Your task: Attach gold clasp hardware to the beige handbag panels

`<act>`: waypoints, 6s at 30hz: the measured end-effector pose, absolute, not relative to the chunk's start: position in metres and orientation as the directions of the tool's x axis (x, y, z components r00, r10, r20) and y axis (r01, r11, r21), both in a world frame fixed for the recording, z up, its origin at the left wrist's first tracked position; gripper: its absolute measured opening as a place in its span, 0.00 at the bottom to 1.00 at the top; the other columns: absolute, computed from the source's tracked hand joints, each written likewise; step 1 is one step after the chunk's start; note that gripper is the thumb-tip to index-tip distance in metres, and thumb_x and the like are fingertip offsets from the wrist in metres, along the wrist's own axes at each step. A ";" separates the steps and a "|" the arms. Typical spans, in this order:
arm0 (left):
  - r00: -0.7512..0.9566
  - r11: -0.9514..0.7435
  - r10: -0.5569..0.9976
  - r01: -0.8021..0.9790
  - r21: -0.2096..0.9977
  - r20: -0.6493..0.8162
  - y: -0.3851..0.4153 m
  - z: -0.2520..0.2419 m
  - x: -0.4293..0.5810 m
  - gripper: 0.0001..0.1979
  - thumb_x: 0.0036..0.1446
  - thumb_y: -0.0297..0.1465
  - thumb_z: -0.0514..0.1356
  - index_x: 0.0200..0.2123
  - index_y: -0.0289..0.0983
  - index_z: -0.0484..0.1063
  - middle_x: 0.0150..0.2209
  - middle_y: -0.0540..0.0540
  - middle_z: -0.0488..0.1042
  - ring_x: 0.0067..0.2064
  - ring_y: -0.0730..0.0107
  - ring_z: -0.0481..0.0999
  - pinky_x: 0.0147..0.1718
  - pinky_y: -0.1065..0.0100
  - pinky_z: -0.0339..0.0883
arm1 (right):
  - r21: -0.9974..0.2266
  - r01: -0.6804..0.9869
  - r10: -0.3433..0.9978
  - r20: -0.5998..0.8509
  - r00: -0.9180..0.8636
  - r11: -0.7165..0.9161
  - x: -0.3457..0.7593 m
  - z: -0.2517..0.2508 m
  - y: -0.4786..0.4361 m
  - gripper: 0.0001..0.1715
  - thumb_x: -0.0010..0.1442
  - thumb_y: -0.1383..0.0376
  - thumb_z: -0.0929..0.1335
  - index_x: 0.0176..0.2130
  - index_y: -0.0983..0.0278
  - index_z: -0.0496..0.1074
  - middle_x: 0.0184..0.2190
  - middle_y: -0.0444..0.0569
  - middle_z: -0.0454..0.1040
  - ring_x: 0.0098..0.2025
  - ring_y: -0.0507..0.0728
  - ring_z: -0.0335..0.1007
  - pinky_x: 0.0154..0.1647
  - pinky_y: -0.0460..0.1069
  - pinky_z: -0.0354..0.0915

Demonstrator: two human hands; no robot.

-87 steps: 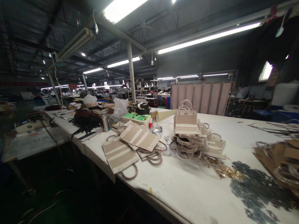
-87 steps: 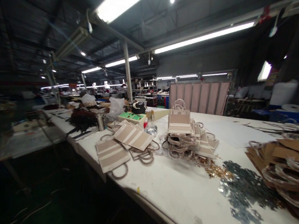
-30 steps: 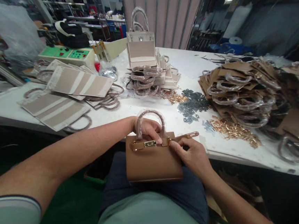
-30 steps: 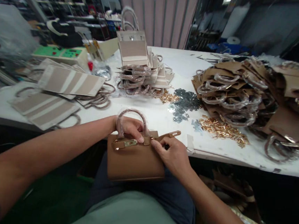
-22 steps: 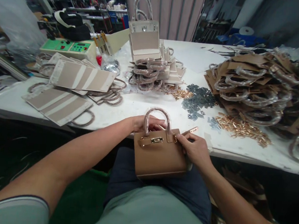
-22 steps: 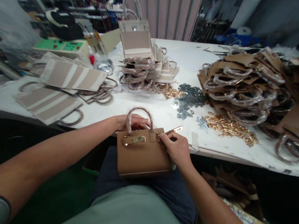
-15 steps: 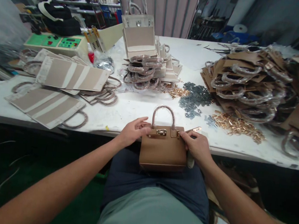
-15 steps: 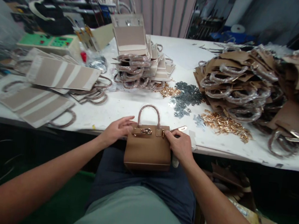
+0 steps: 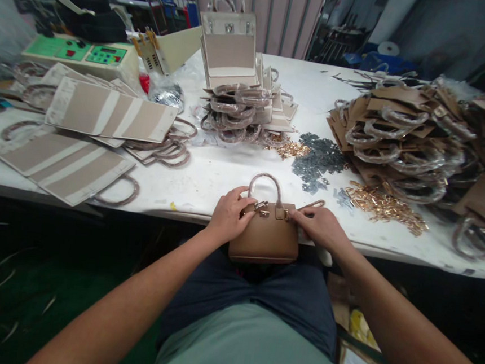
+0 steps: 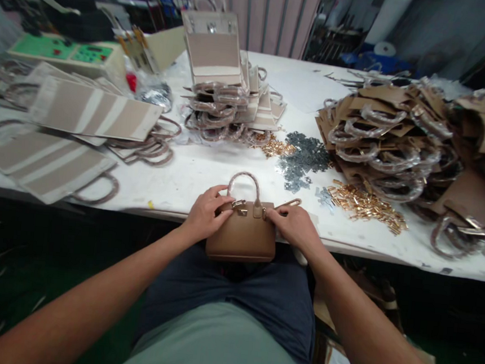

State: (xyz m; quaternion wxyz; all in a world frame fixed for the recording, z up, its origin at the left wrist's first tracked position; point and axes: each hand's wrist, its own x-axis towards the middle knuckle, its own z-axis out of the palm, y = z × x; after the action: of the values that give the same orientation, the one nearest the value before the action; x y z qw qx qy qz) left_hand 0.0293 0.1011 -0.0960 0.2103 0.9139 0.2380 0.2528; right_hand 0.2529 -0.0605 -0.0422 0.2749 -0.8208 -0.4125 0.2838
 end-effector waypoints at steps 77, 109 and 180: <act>0.670 -0.637 0.729 0.588 0.499 0.142 0.099 -0.092 0.058 0.05 0.59 0.27 0.62 0.39 0.42 0.70 0.48 0.46 0.77 0.51 0.54 0.70 0.47 0.53 0.61 | -0.807 -0.573 0.893 -0.356 0.274 -0.146 0.233 -0.074 0.127 0.30 0.58 0.44 0.78 0.29 0.59 0.62 0.17 0.31 0.52 0.14 0.46 0.46 0.13 0.44 0.53; 0.336 0.064 0.942 -0.099 0.993 -0.027 0.008 -0.036 0.038 0.21 0.71 0.52 0.54 0.46 0.40 0.73 0.49 0.45 0.78 0.51 0.62 0.78 0.53 0.62 0.71 | -0.805 0.590 0.792 0.323 0.518 -0.058 0.126 -0.070 -0.100 0.30 0.63 0.56 0.73 0.62 0.59 0.72 0.53 0.57 0.77 0.51 0.68 0.78 0.52 0.61 0.76; 0.761 0.585 0.499 0.058 0.809 -0.416 -0.003 -0.117 0.015 0.29 0.54 0.47 0.73 0.55 0.39 0.83 0.45 0.41 0.85 0.46 0.54 0.82 0.45 0.63 0.73 | -0.821 0.332 0.807 -0.547 -0.222 -0.465 0.309 -0.026 -0.012 0.45 0.61 0.41 0.74 0.68 0.60 0.69 0.28 0.41 0.74 0.23 0.52 0.60 0.22 0.46 0.55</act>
State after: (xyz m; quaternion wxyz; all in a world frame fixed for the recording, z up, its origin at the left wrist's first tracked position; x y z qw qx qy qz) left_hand 0.0153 -0.0026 -0.1169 0.8310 0.4357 0.3195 0.1324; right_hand 0.3089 -0.0116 -0.0255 0.1926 -0.5931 -0.4802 0.6169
